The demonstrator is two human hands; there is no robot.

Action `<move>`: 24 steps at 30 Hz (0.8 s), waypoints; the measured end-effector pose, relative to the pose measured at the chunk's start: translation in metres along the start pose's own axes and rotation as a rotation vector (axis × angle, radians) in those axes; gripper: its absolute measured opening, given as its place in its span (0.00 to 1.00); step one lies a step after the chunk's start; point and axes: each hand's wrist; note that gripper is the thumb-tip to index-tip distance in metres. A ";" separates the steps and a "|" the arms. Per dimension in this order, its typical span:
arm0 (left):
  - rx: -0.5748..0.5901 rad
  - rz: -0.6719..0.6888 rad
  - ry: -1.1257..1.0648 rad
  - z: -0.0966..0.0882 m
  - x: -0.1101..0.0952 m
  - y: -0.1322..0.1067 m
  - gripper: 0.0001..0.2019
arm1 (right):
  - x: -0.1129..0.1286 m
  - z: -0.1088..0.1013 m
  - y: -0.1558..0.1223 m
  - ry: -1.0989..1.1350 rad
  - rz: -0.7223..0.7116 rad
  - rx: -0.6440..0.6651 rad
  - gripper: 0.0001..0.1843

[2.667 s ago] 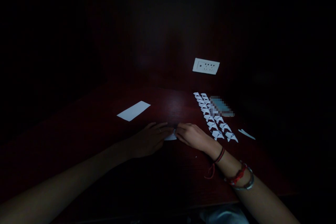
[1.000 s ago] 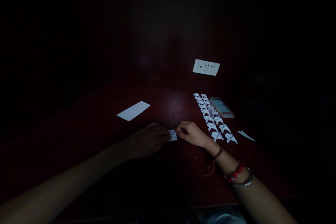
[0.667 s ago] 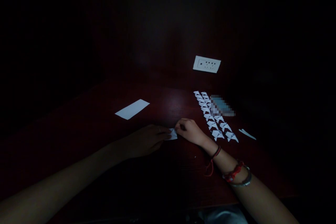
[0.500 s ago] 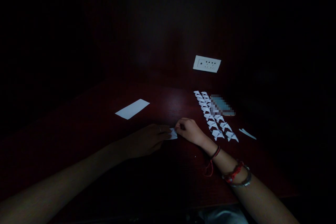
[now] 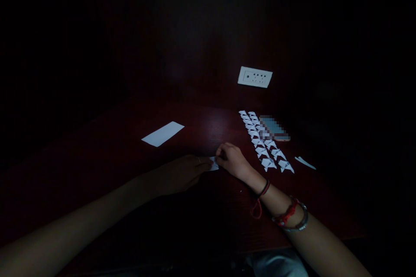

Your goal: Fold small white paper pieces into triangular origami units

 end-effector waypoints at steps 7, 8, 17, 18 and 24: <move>0.000 0.013 -0.020 0.002 0.006 -0.001 0.24 | -0.002 -0.014 -0.009 -0.091 -0.300 0.152 0.14; 0.003 0.012 -0.023 0.002 0.006 -0.001 0.24 | -0.003 -0.016 -0.010 -0.109 -0.332 0.177 0.15; 0.024 0.004 0.012 -0.004 -0.004 0.001 0.23 | -0.005 -0.021 -0.013 -0.196 -0.415 0.250 0.17; 0.024 0.005 0.017 -0.004 -0.004 0.001 0.22 | -0.004 -0.021 -0.013 -0.208 -0.410 0.246 0.17; -0.005 0.002 0.050 -0.003 -0.003 0.001 0.20 | -0.001 -0.024 -0.012 -0.265 -0.394 0.236 0.14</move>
Point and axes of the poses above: each hand's wrist, its own y-axis towards the middle knuckle, its own z-axis out of the palm, x = y × z, and after that the axes turned 5 degrees about -y, right-handed
